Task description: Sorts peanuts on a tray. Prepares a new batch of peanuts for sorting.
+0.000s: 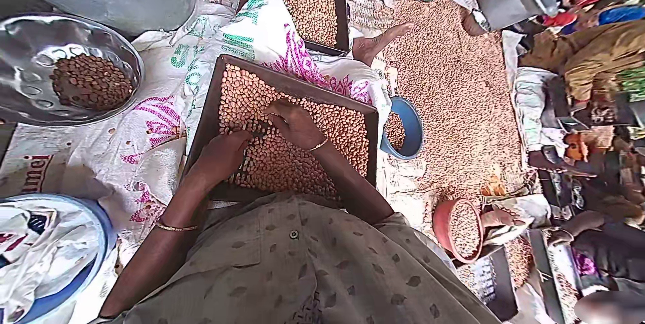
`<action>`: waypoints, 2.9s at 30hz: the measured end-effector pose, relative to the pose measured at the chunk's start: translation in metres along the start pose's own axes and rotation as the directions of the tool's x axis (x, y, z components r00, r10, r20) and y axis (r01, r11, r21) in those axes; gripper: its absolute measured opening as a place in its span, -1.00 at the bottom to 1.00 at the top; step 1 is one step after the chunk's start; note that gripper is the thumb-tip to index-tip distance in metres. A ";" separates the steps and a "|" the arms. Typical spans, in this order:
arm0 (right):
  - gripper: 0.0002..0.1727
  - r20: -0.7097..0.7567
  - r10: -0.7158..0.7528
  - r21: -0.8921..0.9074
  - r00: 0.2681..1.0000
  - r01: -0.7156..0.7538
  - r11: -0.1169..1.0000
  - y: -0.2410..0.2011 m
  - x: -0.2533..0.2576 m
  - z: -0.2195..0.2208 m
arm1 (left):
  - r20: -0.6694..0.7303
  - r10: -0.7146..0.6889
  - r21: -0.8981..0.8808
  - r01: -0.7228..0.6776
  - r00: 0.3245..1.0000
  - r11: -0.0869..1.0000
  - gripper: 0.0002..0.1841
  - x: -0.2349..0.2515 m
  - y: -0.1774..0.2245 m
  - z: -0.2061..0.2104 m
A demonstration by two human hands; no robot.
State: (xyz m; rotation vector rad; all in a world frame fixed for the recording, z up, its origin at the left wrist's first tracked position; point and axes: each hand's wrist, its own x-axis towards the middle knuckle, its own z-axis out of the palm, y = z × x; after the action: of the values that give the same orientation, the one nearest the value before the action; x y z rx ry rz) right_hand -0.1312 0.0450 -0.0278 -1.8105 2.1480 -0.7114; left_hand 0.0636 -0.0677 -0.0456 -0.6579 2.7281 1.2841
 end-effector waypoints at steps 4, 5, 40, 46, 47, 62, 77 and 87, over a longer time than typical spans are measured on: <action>-0.73 -0.046 0.131 -0.237 0.990 -0.138 0.962 -0.003 0.028 0.035 | -0.013 0.054 -0.058 -0.055 0.998 0.997 -0.77 -0.001 -0.005 -0.002; -0.72 -0.057 0.163 -0.255 0.985 -0.172 0.951 -0.006 0.029 0.039 | -0.054 0.072 -0.110 -0.078 0.996 0.991 -0.76 -0.001 -0.007 -0.003; -0.69 -0.075 0.001 -0.300 0.997 -0.024 0.953 0.042 -0.014 0.023 | -0.397 -0.008 -0.844 -0.368 0.918 -0.389 -0.56 -0.027 -0.025 -0.001; -0.73 0.197 0.067 0.168 0.978 -0.101 0.981 0.007 -0.060 -0.003 | -0.386 -0.013 -0.848 -0.361 0.922 -0.388 -0.56 -0.025 -0.026 0.001; -0.71 0.195 0.009 0.280 0.981 -0.065 0.958 -0.002 -0.056 -0.003 | -0.385 -0.020 -0.852 -0.363 0.923 -0.377 -0.56 -0.025 -0.025 0.002; -0.74 -0.059 0.064 -0.227 0.996 -0.076 0.971 -0.004 0.049 0.048 | -0.369 -0.042 -0.835 -0.351 0.929 -0.424 -0.64 -0.004 -0.019 -0.018; -0.82 -0.188 0.026 -0.189 0.982 -0.062 0.980 0.002 0.049 0.060 | -0.350 -0.033 -0.882 -0.341 0.936 -0.326 -0.64 -0.004 -0.017 -0.020; -0.84 -0.327 -0.099 -0.014 0.940 0.100 0.995 -0.005 0.046 0.035 | -0.199 -0.144 -0.980 -0.195 0.969 0.040 -0.42 -0.005 -0.008 -0.022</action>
State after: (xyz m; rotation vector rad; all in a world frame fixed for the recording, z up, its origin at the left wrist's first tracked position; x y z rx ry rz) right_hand -0.1193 -0.0076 -0.0492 -1.9248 2.2599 -1.1096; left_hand 0.0739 -0.0875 -0.0361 -0.7705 1.3000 3.3049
